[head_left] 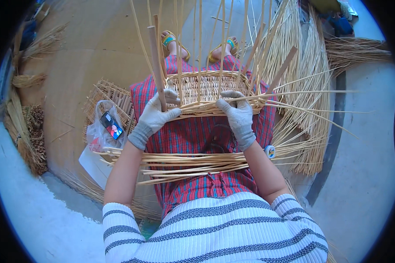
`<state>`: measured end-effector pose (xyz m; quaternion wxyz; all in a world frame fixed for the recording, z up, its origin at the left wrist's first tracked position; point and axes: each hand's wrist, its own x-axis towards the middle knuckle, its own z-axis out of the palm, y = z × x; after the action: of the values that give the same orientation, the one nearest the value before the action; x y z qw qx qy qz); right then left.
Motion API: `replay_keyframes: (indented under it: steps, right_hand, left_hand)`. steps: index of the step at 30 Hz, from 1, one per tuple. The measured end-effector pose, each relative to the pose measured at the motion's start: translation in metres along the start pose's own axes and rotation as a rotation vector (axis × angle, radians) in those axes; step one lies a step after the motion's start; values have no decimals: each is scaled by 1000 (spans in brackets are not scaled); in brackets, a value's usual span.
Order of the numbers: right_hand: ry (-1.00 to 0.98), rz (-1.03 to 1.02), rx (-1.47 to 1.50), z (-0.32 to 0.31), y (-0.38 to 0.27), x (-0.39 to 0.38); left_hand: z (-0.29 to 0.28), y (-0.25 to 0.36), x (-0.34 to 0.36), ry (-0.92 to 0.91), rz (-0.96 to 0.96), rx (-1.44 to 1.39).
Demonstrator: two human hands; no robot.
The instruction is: Weaving a rectangular basket using long reeds while sitting on the workshop floor.
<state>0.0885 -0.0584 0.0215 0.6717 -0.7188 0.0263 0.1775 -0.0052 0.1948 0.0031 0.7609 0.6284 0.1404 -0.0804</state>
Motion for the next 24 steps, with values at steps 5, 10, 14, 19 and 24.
replay_keyframes:
  steps: [5, 10, 14, 19, 24]
  right_hand:
    - [-17, -115, -197, 10, -23, -2]
    - [-391, -652, -622, 75, -92, 20]
    - [-132, -880, -737, 137, -80, 70]
    - [-277, -752, -503, 111, -69, 39]
    - [-23, -418, -63, 11, 19, 4]
  left_hand:
    - [3, -20, 3, 110, 86, 10]
    - [6, -11, -3, 166, 98, 119]
    - [12, -33, 10, 230, 107, -8]
    - [4, -38, 0, 308, 99, 76]
    - [13, -11, 14, 301, 126, -77]
